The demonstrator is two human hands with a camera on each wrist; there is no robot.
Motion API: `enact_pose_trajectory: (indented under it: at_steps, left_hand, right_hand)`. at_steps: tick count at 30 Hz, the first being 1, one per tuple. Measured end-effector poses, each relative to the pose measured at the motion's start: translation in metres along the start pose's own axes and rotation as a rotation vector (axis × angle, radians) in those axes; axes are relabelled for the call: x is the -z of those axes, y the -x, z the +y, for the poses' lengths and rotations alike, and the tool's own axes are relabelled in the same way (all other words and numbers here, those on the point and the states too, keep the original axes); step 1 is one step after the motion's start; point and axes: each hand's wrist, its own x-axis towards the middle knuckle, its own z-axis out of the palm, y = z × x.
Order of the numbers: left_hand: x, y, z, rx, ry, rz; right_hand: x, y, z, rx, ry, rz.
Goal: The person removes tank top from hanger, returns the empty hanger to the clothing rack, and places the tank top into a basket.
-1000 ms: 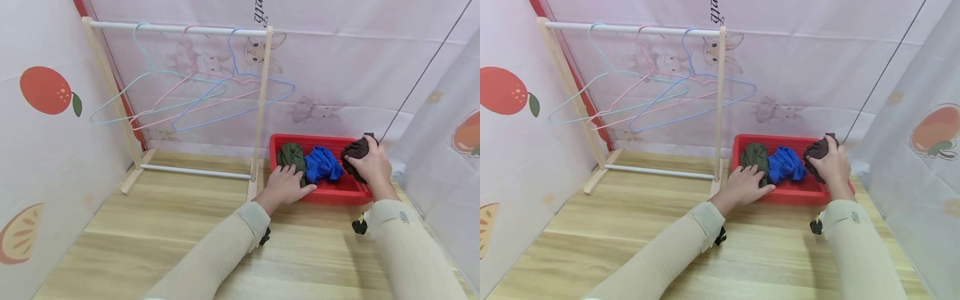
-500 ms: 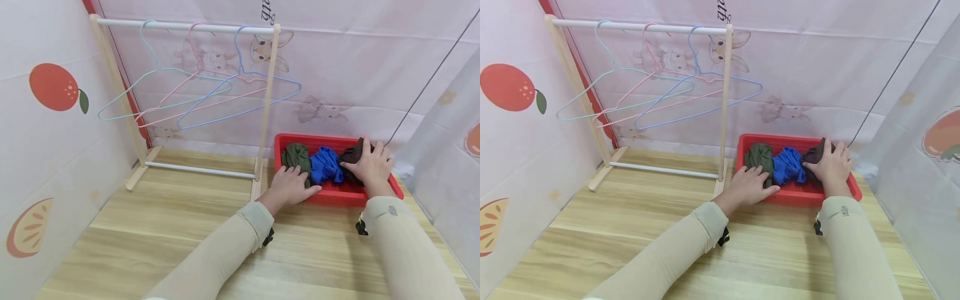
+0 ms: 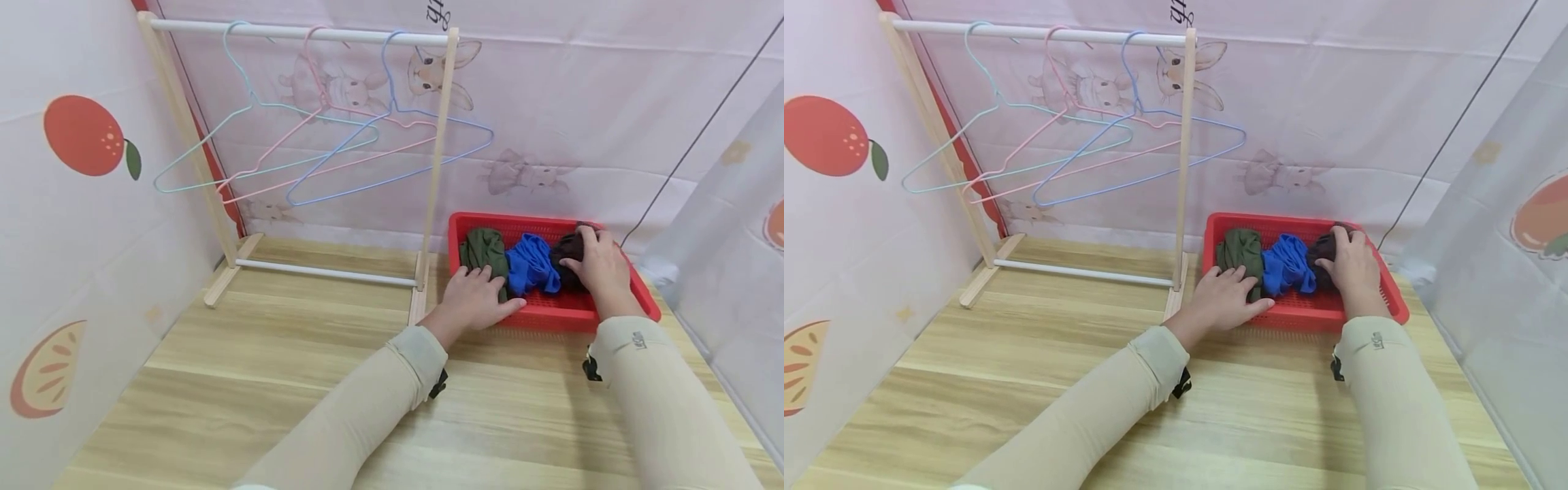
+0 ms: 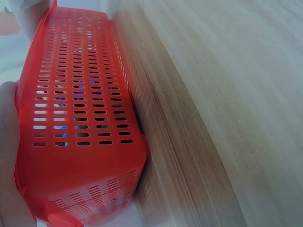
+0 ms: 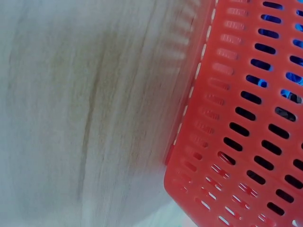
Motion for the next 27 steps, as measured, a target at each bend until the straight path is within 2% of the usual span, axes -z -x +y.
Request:
enact_pose_trajectory:
  at_steps: [8,12,17,22,27]
  left_hand:
    - [-0.001,0.000,0.002,0.000,0.005,0.001]
    - [0.000,0.001,0.001,0.003,0.012,-0.013]
    - [0.003,0.002,0.000,0.007,0.018,-0.015]
    - [0.003,0.002,-0.001,0.009,0.016,-0.007]
    - [0.003,0.001,0.000,0.002,0.027,-0.021]
  right_hand:
    - [0.001,-0.002,0.006,0.038,0.018,-0.288]
    - [-0.002,-0.003,0.008,0.074,0.012,-0.374]
    - [-0.002,-0.006,0.006,0.101,-0.005,-0.441]
    - [-0.003,-0.007,0.000,0.117,-0.016,-0.469]
    - [-0.001,-0.005,-0.005,0.090,-0.003,-0.489]
